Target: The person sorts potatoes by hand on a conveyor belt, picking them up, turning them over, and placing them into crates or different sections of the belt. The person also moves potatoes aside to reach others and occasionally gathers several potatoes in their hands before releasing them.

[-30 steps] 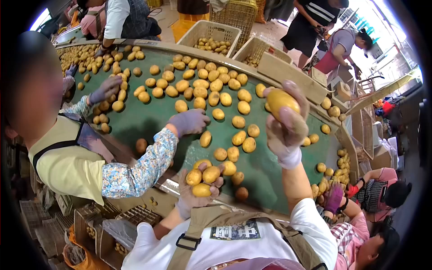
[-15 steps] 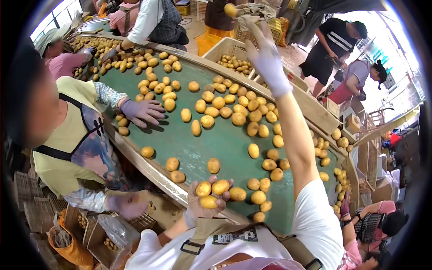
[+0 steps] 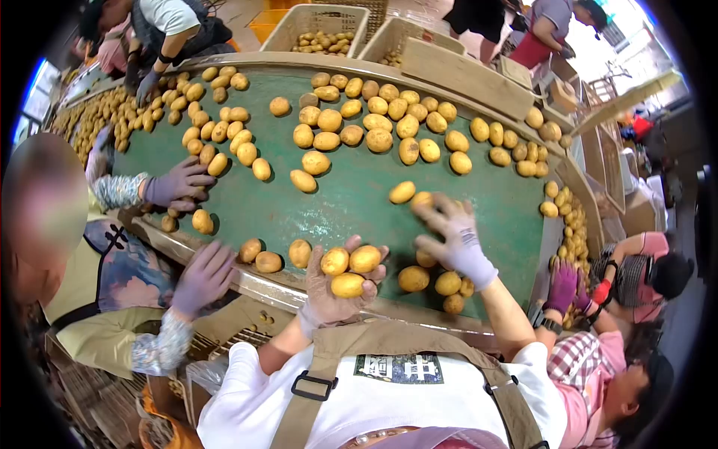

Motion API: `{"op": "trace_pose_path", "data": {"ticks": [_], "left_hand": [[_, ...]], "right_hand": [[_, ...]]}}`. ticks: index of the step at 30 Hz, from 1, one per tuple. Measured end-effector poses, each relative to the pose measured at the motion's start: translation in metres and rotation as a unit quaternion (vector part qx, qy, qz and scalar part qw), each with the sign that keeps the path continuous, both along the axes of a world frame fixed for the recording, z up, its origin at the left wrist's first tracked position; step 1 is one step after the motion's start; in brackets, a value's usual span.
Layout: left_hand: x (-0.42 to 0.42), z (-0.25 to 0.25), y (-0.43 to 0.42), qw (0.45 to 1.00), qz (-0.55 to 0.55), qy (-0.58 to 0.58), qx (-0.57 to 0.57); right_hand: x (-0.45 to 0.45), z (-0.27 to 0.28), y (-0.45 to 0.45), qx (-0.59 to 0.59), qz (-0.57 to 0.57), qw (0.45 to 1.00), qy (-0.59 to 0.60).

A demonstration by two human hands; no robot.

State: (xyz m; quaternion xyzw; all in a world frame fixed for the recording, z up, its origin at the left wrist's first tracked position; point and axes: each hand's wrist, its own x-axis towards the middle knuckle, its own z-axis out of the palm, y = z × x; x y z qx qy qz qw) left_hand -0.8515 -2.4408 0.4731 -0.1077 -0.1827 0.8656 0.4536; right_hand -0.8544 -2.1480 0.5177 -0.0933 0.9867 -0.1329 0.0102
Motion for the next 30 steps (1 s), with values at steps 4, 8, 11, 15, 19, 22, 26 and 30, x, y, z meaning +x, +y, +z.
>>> {"op": "trace_pose_path", "data": {"ticks": [4,8,11,15,19,22,26,30], "left_hand": [[-0.015,0.018,-0.016,1.000,-0.014,0.008,0.019],[-0.027,0.017,-0.061,0.998,0.064,0.005,-0.013],[-0.036,0.019,-0.080,0.993,0.079,-0.072,-0.042],[-0.037,0.016,-0.091,0.991,0.093,-0.061,-0.075],[-0.046,0.012,-0.114,0.991,0.085,-0.056,-0.081],[-0.053,0.008,-0.139,0.994,0.076,-0.048,-0.069],[-0.064,0.009,-0.166,0.994,0.100,-0.029,-0.015],[-0.067,0.008,-0.202,0.985,0.165,0.029,0.035]], "right_hand": [[-0.046,-0.080,0.053,0.077,-0.101,0.989,0.078],[-0.151,-0.044,0.053,0.109,-0.188,0.949,0.230],[-0.195,-0.054,-0.027,0.101,-0.227,0.967,0.053],[-0.150,-0.056,-0.094,-0.035,-0.054,0.995,0.070],[-0.094,-0.002,-0.104,-0.042,0.182,0.982,-0.022],[-0.074,0.012,-0.091,-0.277,-0.132,0.951,0.041],[-0.044,-0.002,-0.104,-0.073,-0.145,0.987,0.012],[-0.067,-0.003,-0.139,-0.165,-0.125,0.978,0.026]]}}
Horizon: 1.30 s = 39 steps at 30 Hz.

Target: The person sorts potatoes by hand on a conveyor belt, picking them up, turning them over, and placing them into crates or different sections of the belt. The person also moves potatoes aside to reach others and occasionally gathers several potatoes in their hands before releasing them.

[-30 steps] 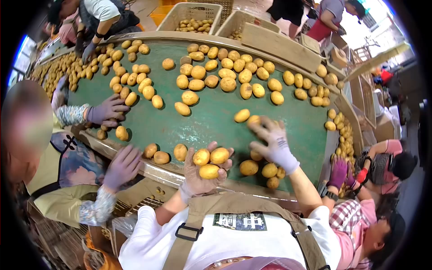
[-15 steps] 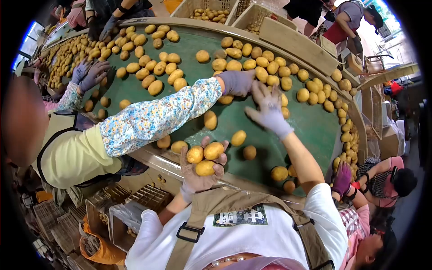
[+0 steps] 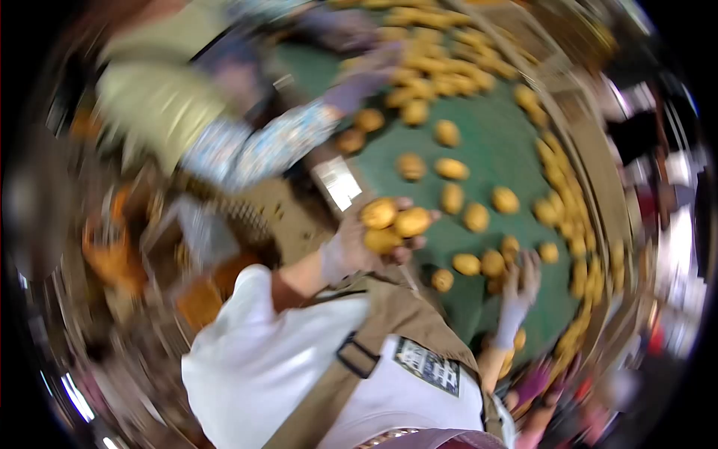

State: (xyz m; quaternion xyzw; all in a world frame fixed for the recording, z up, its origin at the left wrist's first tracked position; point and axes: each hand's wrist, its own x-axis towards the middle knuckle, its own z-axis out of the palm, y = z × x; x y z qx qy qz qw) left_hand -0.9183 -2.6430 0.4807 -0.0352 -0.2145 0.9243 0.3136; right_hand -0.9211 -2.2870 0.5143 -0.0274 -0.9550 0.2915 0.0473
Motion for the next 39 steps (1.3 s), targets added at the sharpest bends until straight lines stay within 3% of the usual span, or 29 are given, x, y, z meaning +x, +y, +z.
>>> {"op": "trace_pose_path", "data": {"ticks": [3,5,8,10,11,12,14,15,17,18,19,20,22,24,25,27,28,29,30,31,32,33,35,37,39], "left_hand": [[0.009,-0.014,-0.048,0.993,0.111,0.009,-0.023],[0.048,-0.014,-0.070,0.969,0.224,-0.068,-0.074],[0.120,-0.042,-0.110,0.886,0.396,-0.208,-0.121],[0.189,-0.059,-0.118,0.780,0.499,-0.360,-0.113],[0.254,-0.077,-0.113,0.765,0.548,-0.326,-0.093],[0.307,-0.089,-0.114,0.653,0.585,-0.451,-0.163],[0.409,-0.111,-0.122,0.546,0.665,-0.481,-0.171],[0.463,-0.113,-0.125,0.519,0.722,-0.433,-0.150],[0.537,-0.081,-0.120,0.326,0.737,-0.571,-0.156],[0.603,-0.095,-0.106,0.289,0.742,-0.563,-0.222],[0.635,-0.090,-0.100,0.139,0.749,-0.623,-0.175],[0.648,-0.058,-0.092,0.049,0.754,-0.647,-0.103],[0.682,-0.034,-0.073,-0.020,0.701,-0.696,-0.154],[0.685,-0.036,-0.070,-0.026,0.603,-0.756,-0.253],[0.672,-0.053,-0.076,0.007,0.539,-0.783,-0.310],[0.610,-0.103,-0.092,0.126,0.460,-0.775,-0.415],[0.583,-0.153,-0.099,0.220,0.519,-0.702,-0.435],[0.517,-0.166,-0.100,0.279,0.534,-0.632,-0.487],[0.475,-0.203,-0.110,0.383,0.533,-0.511,-0.555],[0.362,-0.146,-0.102,0.402,0.485,-0.464,-0.623],[0.281,-0.130,-0.101,0.447,0.439,-0.379,-0.681],[0.208,-0.085,-0.078,0.432,0.386,-0.321,-0.749],[0.117,-0.047,-0.065,0.426,0.344,-0.012,-0.837],[0.035,0.002,-0.038,0.385,0.328,0.262,-0.822],[-0.009,0.030,-0.010,0.318,0.254,0.395,-0.824]], "right_hand": [[-0.054,0.017,-0.028,-0.012,0.084,0.996,0.018],[-0.074,0.028,-0.037,-0.034,0.146,0.989,-0.002],[-0.112,0.028,-0.069,0.003,0.248,0.969,-0.010],[-0.125,0.026,-0.092,0.004,0.296,0.955,-0.019],[-0.089,0.039,-0.088,0.011,0.310,0.951,0.006],[-0.081,0.037,-0.098,0.014,0.351,0.936,0.025],[-0.079,0.037,-0.113,0.019,0.421,0.904,0.070],[-0.079,0.037,-0.121,0.015,0.438,0.896,0.073],[-0.081,0.036,-0.132,0.003,0.469,0.879,0.085],[-0.082,0.036,-0.124,-0.008,0.467,0.881,0.077],[-0.082,0.037,-0.127,-0.021,0.469,0.880,0.073],[-0.081,0.039,-0.128,-0.032,0.471,0.879,0.068],[-0.084,0.041,-0.123,-0.008,0.475,0.875,0.097],[-0.084,0.044,-0.127,-0.003,0.483,0.867,0.122],[-0.081,0.048,-0.128,0.001,0.467,0.873,0.139],[-0.079,0.046,-0.127,-0.023,0.437,0.892,0.113],[-0.074,0.050,-0.126,-0.021,0.437,0.891,0.125],[-0.069,0.059,-0.133,-0.044,0.418,0.899,0.122],[-0.076,0.056,-0.129,-0.043,0.413,0.895,0.162],[-0.081,0.058,-0.123,-0.043,0.401,0.893,0.200],[-0.090,0.059,-0.116,-0.026,0.378,0.897,0.230],[-0.091,0.055,-0.103,0.002,0.339,0.909,0.242],[-0.083,0.061,-0.080,0.023,0.227,0.955,0.190],[-0.075,0.050,-0.048,0.027,0.099,0.983,0.152],[-0.053,0.065,-0.038,0.076,0.013,0.985,0.156]]}}
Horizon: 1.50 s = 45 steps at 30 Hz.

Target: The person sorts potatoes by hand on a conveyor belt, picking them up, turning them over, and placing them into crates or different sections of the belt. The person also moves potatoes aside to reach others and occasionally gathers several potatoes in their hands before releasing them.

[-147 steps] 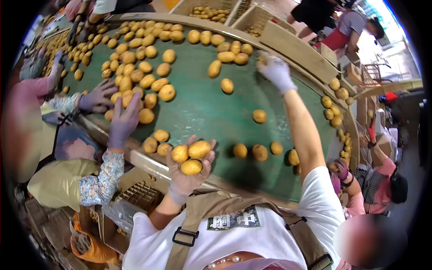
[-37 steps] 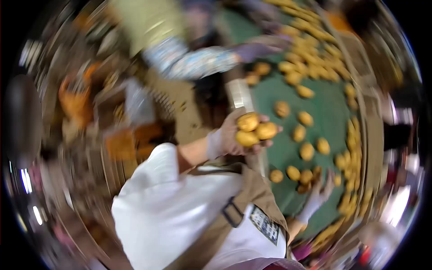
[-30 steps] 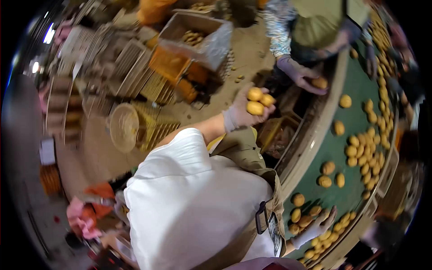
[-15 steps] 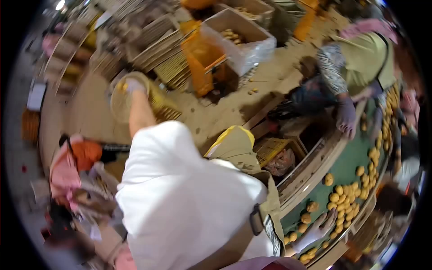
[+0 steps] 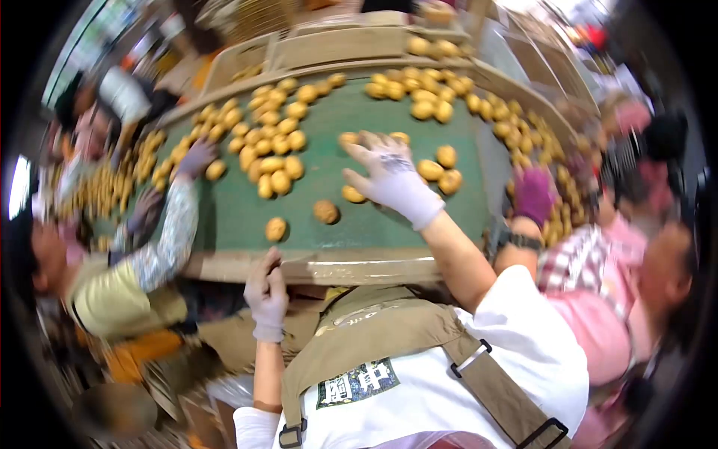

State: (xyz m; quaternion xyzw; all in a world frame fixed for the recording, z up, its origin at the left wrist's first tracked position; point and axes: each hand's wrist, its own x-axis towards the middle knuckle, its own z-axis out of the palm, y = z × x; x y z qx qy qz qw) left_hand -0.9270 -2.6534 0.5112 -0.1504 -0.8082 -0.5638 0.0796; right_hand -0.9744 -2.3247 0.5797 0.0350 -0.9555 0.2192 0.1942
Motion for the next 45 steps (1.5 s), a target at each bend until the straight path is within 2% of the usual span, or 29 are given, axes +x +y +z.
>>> {"op": "trace_pose_path", "data": {"ticks": [1,2,3,4,6,8,9,12,14,15,18,20,22,24,26,28,29,30,32,35,36,38,39,40,42,44,45], "left_hand": [[-0.025,0.034,0.028,0.988,-0.090,0.056,-0.108],[-0.039,0.041,0.053,0.977,-0.155,0.033,-0.142],[-0.051,0.046,0.078,0.951,-0.223,0.091,-0.193],[-0.056,0.045,0.104,0.935,-0.280,0.111,-0.186],[-0.078,0.029,0.145,0.862,-0.354,0.180,-0.315],[-0.105,0.006,0.175,0.814,-0.366,0.211,-0.398],[-0.116,-0.005,0.183,0.824,-0.313,0.261,-0.393],[-0.161,-0.017,0.172,0.824,-0.371,0.118,-0.413],[-0.188,-0.002,0.145,0.833,-0.353,0.143,-0.402],[-0.202,0.008,0.127,0.825,-0.340,0.152,-0.426],[-0.223,0.018,0.075,0.806,-0.272,0.204,-0.485],[-0.231,0.022,0.051,0.787,-0.255,0.210,-0.520],[-0.233,0.018,0.032,0.828,-0.162,0.173,-0.509],[-0.230,0.019,0.018,0.841,-0.094,0.145,-0.513],[-0.214,0.026,0.028,0.867,-0.137,0.165,-0.450],[-0.165,0.038,0.067,0.896,-0.209,0.118,-0.373],[-0.152,0.020,0.075,0.890,-0.279,0.136,-0.334],[-0.123,0.017,0.091,0.926,-0.263,0.037,-0.270],[-0.112,0.002,0.081,0.912,-0.269,-0.024,-0.310],[-0.102,-0.013,0.076,0.878,-0.283,-0.114,-0.369],[-0.112,-0.004,0.067,0.857,-0.288,-0.190,-0.383],[-0.103,0.038,0.073,0.870,-0.273,-0.015,-0.410],[-0.119,0.014,0.041,0.810,-0.275,0.140,-0.499],[-0.119,0.019,0.034,0.846,-0.241,0.134,-0.456],[-0.140,0.016,-0.022,0.860,-0.150,0.014,-0.488],[-0.146,0.026,-0.069,0.808,-0.038,-0.029,-0.587],[-0.153,0.023,-0.094,0.811,-0.019,-0.043,-0.583]], "right_hand": [[0.003,0.007,0.002,0.014,-0.042,0.999,-0.002],[0.008,0.011,-0.001,-0.044,-0.067,0.997,-0.022],[0.012,0.016,-0.006,-0.102,-0.087,0.990,-0.036],[0.016,0.017,-0.011,-0.157,-0.102,0.981,-0.046],[0.019,-0.007,-0.010,-0.146,-0.080,0.983,-0.076],[0.018,-0.004,-0.013,-0.170,-0.114,0.975,-0.088],[0.011,-0.014,-0.016,-0.176,-0.122,0.974,-0.078],[-0.002,-0.016,-0.021,-0.194,-0.125,0.970,-0.077],[-0.011,-0.023,-0.028,-0.206,-0.120,0.968,-0.078],[-0.010,-0.025,-0.036,-0.205,-0.126,0.969,-0.052],[-0.006,-0.017,-0.050,-0.236,-0.071,0.965,-0.084],[-0.008,-0.006,-0.048,-0.243,-0.033,0.954,-0.173],[-0.003,-0.010,-0.049,-0.251,-0.036,0.958,-0.138],[-0.002,-0.008,-0.052,-0.261,-0.035,0.954,-0.142],[-0.003,-0.007,-0.055,-0.264,-0.035,0.957,-0.118],[-0.003,-0.018,-0.067,-0.264,-0.029,0.962,-0.071],[-0.003,-0.025,-0.071,-0.269,-0.015,0.961,-0.058],[-0.003,-0.024,-0.072,-0.264,-0.006,0.962,-0.068],[-0.004,-0.020,-0.075,-0.254,0.010,0.963,-0.089],[-0.005,-0.029,-0.081,-0.253,0.010,0.965,-0.061],[-0.005,-0.031,-0.081,-0.250,0.012,0.967,-0.051],[-0.004,-0.028,-0.078,-0.239,0.025,0.968,-0.069],[-0.007,-0.030,-0.080,-0.236,0.032,0.968,-0.076],[-0.009,-0.033,-0.083,-0.235,0.042,0.967,-0.086],[-0.005,-0.010,-0.076,-0.207,0.042,0.969,-0.127],[-0.003,0.003,-0.070,-0.203,0.043,0.969,-0.135],[-0.002,0.003,-0.068,-0.202,0.037,0.970,-0.131]]}}
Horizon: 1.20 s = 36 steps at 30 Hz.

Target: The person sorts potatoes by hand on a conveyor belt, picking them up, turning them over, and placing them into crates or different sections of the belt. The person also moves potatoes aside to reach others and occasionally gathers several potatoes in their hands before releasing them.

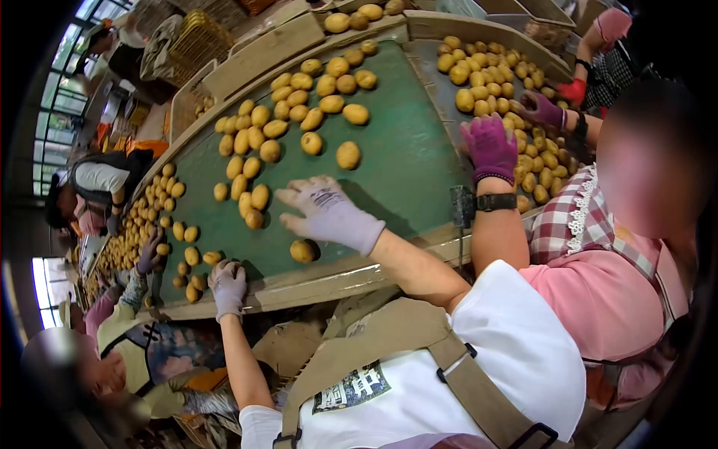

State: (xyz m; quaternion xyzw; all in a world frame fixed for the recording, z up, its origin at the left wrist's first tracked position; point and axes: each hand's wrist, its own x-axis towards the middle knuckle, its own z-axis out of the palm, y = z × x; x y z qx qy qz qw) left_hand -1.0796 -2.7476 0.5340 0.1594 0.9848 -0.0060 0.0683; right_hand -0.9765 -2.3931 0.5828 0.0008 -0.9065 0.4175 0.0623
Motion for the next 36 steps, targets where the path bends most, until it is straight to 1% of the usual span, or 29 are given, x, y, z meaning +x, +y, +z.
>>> {"op": "trace_pose_path", "data": {"ticks": [1,3,4,5,7,9,13,14,15,17,19,21,23,24,25,26,27,28,29,30,31,32,33,35,36], "left_hand": [[0.001,0.008,-0.008,1.000,0.008,0.006,0.003],[-0.004,0.010,-0.017,0.997,-0.015,0.050,0.056],[-0.002,0.023,-0.012,0.995,-0.025,0.052,0.087],[-0.006,0.023,-0.010,0.992,-0.036,0.042,0.113],[-0.003,0.033,-0.002,0.983,-0.086,0.055,0.152],[-0.004,0.037,-0.010,0.977,-0.111,0.046,0.176],[-0.031,0.045,-0.008,0.960,-0.169,0.048,0.220],[-0.038,0.054,-0.001,0.948,-0.195,0.039,0.248],[-0.042,0.059,0.012,0.938,-0.230,0.043,0.255],[-0.044,0.072,0.046,0.912,-0.301,0.024,0.278],[-0.042,0.069,0.083,0.859,-0.402,-0.007,0.317],[-0.038,0.062,0.117,0.811,-0.502,-0.005,0.302],[-0.048,0.052,0.135,0.805,-0.534,-0.037,0.255],[-0.057,0.035,0.133,0.824,-0.522,-0.055,0.211],[-0.070,0.034,0.131,0.836,-0.500,-0.059,0.215],[-0.084,0.034,0.123,0.848,-0.478,-0.068,0.217],[-0.099,0.036,0.114,0.860,-0.455,-0.077,0.217],[-0.111,0.047,0.096,0.875,-0.437,0.001,0.209],[-0.122,0.046,0.076,0.897,-0.382,-0.005,0.220],[-0.134,0.035,0.053,0.919,-0.324,0.014,0.224],[-0.138,0.039,0.033,0.953,-0.270,0.049,0.127],[-0.139,0.031,0.013,0.958,-0.235,0.028,0.159],[-0.140,0.025,-0.002,0.960,-0.202,0.003,0.194],[-0.113,0.044,-0.007,0.965,-0.169,0.049,0.192],[-0.098,0.052,-0.006,0.954,-0.176,0.033,0.242]], "right_hand": [[0.000,0.001,0.003,0.003,-0.011,1.000,0.006],[0.000,0.000,0.007,0.027,-0.032,0.999,0.017],[-0.004,-0.007,0.002,0.035,-0.047,0.998,0.016],[-0.006,-0.014,0.005,0.047,-0.062,0.997,0.016],[-0.001,0.000,0.012,0.088,-0.069,0.993,-0.027],[0.002,0.004,0.019,0.103,-0.094,0.990,-0.023],[-0.004,0.006,0.049,0.215,-0.175,0.961,-0.011],[-0.012,0.017,0.056,0.210,-0.207,0.955,-0.031],[-0.021,0.027,0.066,0.177,-0.248,0.952,-0.035],[-0.056,0.011,0.100,0.190,-0.355,0.915,0.012],[-0.094,0.002,0.088,0.149,-0.443,0.879,-0.090],[-0.118,-0.010,0.032,0.209,-0.329,0.909,-0.147],[-0.129,0.001,-0.021,0.249,-0.119,0.952,-0.133],[-0.117,0.001,-0.045,0.262,-0.080,0.959,-0.076],[-0.114,0.005,-0.056,0.274,-0.041,0.961,-0.013],[-0.122,0.013,-0.044,0.093,0.024,0.994,-0.054],[-0.129,0.021,-0.024,-0.094,0.086,0.987,-0.097],[-0.131,0.030,-0.012,-0.086,-0.018,0.991,-0.099],[-0.141,0.018,0.011,-0.008,-0.063,0.998,0.016],[-0.157,0.037,0.028,-0.024,-0.149,0.989,-0.015],[-0.173,0.034,0.056,0.040,-0.181,0.980,0.065],[-0.183,0.036,0.079,0.116,-0.225,0.965,0.069],[-0.200,0.011,0.101,0.240,-0.272,0.932,0.001],[-0.212,-0.017,0.085,0.296,-0.249,0.911,-0.141],[-0.213,-0.021,0.081,0.312,-0.214,0.912,-0.158]]}}
